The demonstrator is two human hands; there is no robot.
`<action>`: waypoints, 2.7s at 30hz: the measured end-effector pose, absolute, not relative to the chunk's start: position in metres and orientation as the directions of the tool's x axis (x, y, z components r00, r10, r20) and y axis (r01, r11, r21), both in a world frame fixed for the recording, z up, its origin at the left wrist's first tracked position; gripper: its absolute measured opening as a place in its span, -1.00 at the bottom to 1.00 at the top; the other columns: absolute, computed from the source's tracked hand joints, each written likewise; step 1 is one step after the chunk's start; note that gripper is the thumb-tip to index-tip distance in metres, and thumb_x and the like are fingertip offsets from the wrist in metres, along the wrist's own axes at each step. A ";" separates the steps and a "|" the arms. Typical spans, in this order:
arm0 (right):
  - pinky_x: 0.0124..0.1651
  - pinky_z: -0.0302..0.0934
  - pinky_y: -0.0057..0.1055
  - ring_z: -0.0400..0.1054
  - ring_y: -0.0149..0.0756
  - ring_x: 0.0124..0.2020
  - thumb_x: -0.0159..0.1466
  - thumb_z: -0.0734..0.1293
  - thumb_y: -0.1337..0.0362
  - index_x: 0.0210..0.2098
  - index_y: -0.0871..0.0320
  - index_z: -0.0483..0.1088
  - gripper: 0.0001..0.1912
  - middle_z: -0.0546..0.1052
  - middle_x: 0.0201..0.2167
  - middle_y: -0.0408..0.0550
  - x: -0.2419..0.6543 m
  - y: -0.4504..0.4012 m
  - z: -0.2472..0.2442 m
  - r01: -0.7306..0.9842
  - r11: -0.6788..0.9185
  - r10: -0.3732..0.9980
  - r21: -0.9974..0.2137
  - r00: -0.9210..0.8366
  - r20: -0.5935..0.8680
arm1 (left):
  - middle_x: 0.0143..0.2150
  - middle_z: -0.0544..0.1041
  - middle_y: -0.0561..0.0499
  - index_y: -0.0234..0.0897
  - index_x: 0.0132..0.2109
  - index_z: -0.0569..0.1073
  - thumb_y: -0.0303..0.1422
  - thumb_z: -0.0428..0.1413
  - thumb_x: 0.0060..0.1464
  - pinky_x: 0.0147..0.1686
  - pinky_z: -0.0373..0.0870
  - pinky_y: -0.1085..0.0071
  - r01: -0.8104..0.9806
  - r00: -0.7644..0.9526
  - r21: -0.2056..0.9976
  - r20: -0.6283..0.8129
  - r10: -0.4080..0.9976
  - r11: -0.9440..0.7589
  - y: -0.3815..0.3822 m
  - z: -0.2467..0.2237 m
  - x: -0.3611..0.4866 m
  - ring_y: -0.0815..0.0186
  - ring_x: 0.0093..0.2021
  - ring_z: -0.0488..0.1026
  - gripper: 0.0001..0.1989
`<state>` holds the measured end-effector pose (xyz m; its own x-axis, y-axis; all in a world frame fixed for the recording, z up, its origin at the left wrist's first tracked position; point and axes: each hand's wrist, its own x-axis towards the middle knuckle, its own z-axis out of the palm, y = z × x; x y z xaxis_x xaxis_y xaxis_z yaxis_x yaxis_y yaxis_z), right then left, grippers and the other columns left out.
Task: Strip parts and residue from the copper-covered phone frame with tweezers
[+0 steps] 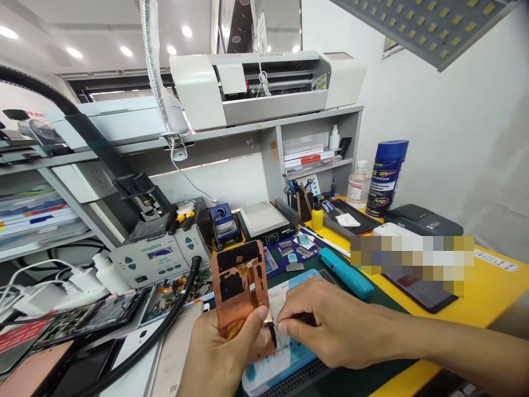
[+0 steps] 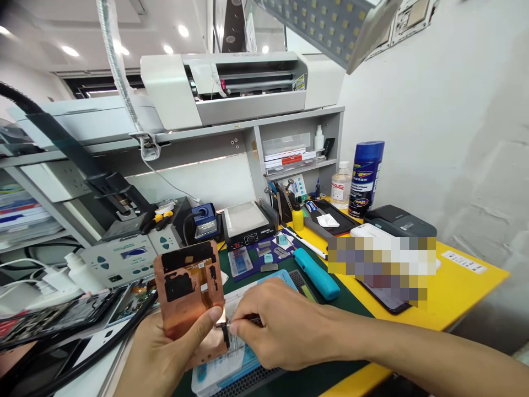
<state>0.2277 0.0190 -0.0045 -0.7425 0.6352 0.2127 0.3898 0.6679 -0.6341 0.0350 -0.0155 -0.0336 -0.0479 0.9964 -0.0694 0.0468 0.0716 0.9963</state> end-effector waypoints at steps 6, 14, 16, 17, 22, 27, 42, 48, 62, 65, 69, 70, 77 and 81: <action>-0.36 0.06 -0.48 0.18 -0.44 -0.51 0.34 0.20 0.41 -0.54 0.15 0.17 -0.69 0.27 -0.59 -0.22 0.228 0.017 -0.006 0.416 0.733 0.607 -0.539 -0.758 0.240 | -0.56 0.48 0.06 -0.33 -0.46 0.56 -0.08 0.33 -0.08 -0.57 0.49 0.44 0.138 -0.071 0.990 0.006 0.997 0.004 -0.015 -0.034 0.033 0.34 -0.57 0.40 -0.64; -0.41 0.05 -0.48 0.17 -0.44 -0.53 0.30 0.23 0.42 -0.52 0.18 0.33 -0.75 0.31 -0.59 -0.21 0.229 0.017 -0.003 0.383 0.690 0.616 -0.614 -0.757 0.220 | -0.47 0.59 0.03 -0.30 -0.47 0.56 -0.15 0.34 -0.07 -0.52 0.57 0.40 0.116 -0.063 0.991 0.077 0.995 -0.069 -0.016 -0.032 0.035 0.26 -0.51 0.52 -0.71; -0.49 0.01 -0.50 0.13 -0.46 -0.57 0.31 0.23 0.39 -0.52 0.20 0.36 -0.74 0.31 -0.61 -0.21 0.230 0.019 -0.003 0.373 0.574 0.652 -0.729 -0.747 0.131 | -0.48 0.58 0.04 -0.30 -0.44 0.57 -0.16 0.34 -0.07 -0.54 0.57 0.39 0.096 -0.067 0.995 0.045 0.997 -0.039 -0.019 -0.030 0.037 0.27 -0.53 0.51 -0.73; -0.53 -0.01 -0.52 0.13 -0.47 -0.59 0.31 0.23 0.36 -0.50 0.22 0.40 -0.74 0.32 -0.61 -0.21 0.231 0.021 -0.003 0.363 0.491 0.664 -0.792 -0.744 0.071 | -0.49 0.57 0.04 -0.30 -0.41 0.58 -0.16 0.34 -0.07 -0.54 0.57 0.39 0.075 -0.068 0.997 0.022 0.997 -0.017 -0.020 -0.028 0.038 0.27 -0.54 0.51 -0.73; -0.64 -0.05 -0.56 0.06 -0.53 -0.68 0.30 0.30 0.26 -0.37 0.28 0.53 -0.76 0.34 -0.65 -0.21 0.232 0.033 -0.006 0.243 0.038 0.618 -0.969 -0.768 -0.168 | -0.58 0.48 0.09 -0.29 -0.41 0.57 -0.11 0.31 -0.03 -0.53 0.55 0.41 0.080 -0.032 0.996 0.032 0.999 -0.030 -0.022 -0.027 0.037 0.33 -0.57 0.44 -0.69; -0.72 -0.20 -0.56 -0.05 -0.57 -0.76 0.28 0.34 0.18 -0.37 0.29 0.54 -0.73 0.31 -0.67 -0.24 0.232 0.037 -0.007 0.203 -0.244 0.522 -0.948 -0.796 -0.305 | -0.60 0.42 0.06 -0.29 -0.52 0.44 -0.10 0.22 0.09 -0.59 0.39 0.54 0.214 0.035 0.964 0.153 0.988 -0.157 -0.019 -0.036 0.030 0.39 -0.58 0.37 -0.61; -0.38 0.03 -0.49 0.13 -0.46 -0.50 0.32 0.22 0.39 -0.53 0.17 0.21 -0.73 0.24 -0.58 -0.24 0.228 0.011 -0.003 0.393 0.740 0.607 -0.545 -0.740 0.290 | -0.51 0.41 0.08 -0.30 -0.38 0.58 -0.08 0.27 0.01 -0.49 0.48 0.49 0.202 -0.011 0.969 0.144 0.989 -0.139 -0.019 -0.037 0.032 0.40 -0.53 0.32 -0.67; -0.34 0.09 -0.45 0.24 -0.40 -0.45 0.34 0.20 0.39 -0.44 0.21 0.38 -0.76 0.39 -0.51 -0.15 0.229 0.010 -0.014 0.390 0.852 0.518 -0.350 -0.731 0.444 | -0.43 0.52 0.03 -0.30 -0.36 0.60 -0.10 0.27 0.02 -0.45 0.49 0.48 0.206 -0.025 0.966 0.162 0.987 -0.153 -0.018 -0.040 0.033 0.36 -0.49 0.37 -0.69; -0.24 0.16 -0.41 0.34 -0.32 -0.34 0.37 0.21 0.39 -0.33 0.24 0.48 -0.78 0.48 -0.41 -0.03 0.230 0.011 -0.017 0.394 0.864 0.503 -0.314 -0.699 0.507 | -0.45 0.50 0.05 -0.29 -0.35 0.59 -0.08 0.29 -0.02 -0.43 0.56 0.39 0.158 -0.045 0.981 0.117 0.992 -0.109 -0.018 -0.039 0.033 0.35 -0.50 0.39 -0.68; -0.27 0.17 -0.46 0.33 -0.37 -0.37 0.35 0.23 0.35 -0.32 0.22 0.49 -0.79 0.49 -0.42 -0.09 0.230 0.011 -0.009 0.386 0.750 0.618 -0.537 -0.699 0.360 | -0.50 0.50 0.05 -0.28 -0.37 0.58 -0.08 0.28 -0.01 -0.49 0.53 0.44 0.140 -0.039 0.981 0.139 0.990 -0.132 -0.019 -0.039 0.035 0.31 -0.51 0.44 -0.69; -0.54 0.01 -0.55 0.15 -0.48 -0.56 0.36 0.24 0.28 -0.40 0.23 0.45 -0.74 0.39 -0.55 -0.18 0.231 0.016 -0.004 0.398 0.413 0.707 -0.819 -0.707 0.013 | -0.50 0.55 0.01 -0.27 -0.42 0.56 -0.14 0.25 0.04 -0.50 0.50 0.48 0.246 -0.023 0.935 0.268 0.963 -0.254 -0.020 -0.040 0.034 0.28 -0.51 0.49 -0.73; -0.57 -0.03 -0.56 0.11 -0.50 -0.59 0.35 0.24 0.26 -0.43 0.24 0.44 -0.73 0.36 -0.57 -0.19 0.231 0.017 -0.004 0.396 0.355 0.705 -0.847 -0.708 -0.035 | -0.50 0.55 0.00 -0.27 -0.44 0.56 -0.17 0.25 0.05 -0.49 0.50 0.48 0.284 -0.018 0.912 0.313 0.950 -0.295 -0.020 -0.040 0.033 0.28 -0.50 0.50 -0.74; -0.51 0.00 -0.54 0.13 -0.47 -0.53 0.32 0.28 0.27 -0.40 0.22 0.45 -0.78 0.34 -0.56 -0.21 0.228 0.015 -0.008 0.397 0.398 0.765 -0.827 -0.641 0.060 | -0.52 0.50 0.03 -0.22 -0.47 0.57 -0.25 0.22 0.11 -0.31 0.55 0.45 0.379 0.026 0.823 0.448 0.893 -0.424 -0.018 -0.041 0.028 0.23 -0.41 0.57 -0.77; -0.42 0.07 -0.54 0.21 -0.46 -0.49 0.30 0.29 0.37 -0.44 0.20 0.46 -0.81 0.38 -0.55 -0.20 0.226 0.007 -0.004 0.411 0.622 0.725 -0.666 -0.623 0.294 | -0.45 0.56 -0.01 -0.23 -0.45 0.59 -0.23 0.22 0.10 -0.35 0.56 0.46 0.372 -0.005 0.837 0.435 0.900 -0.402 -0.018 -0.043 0.030 0.23 -0.39 0.58 -0.78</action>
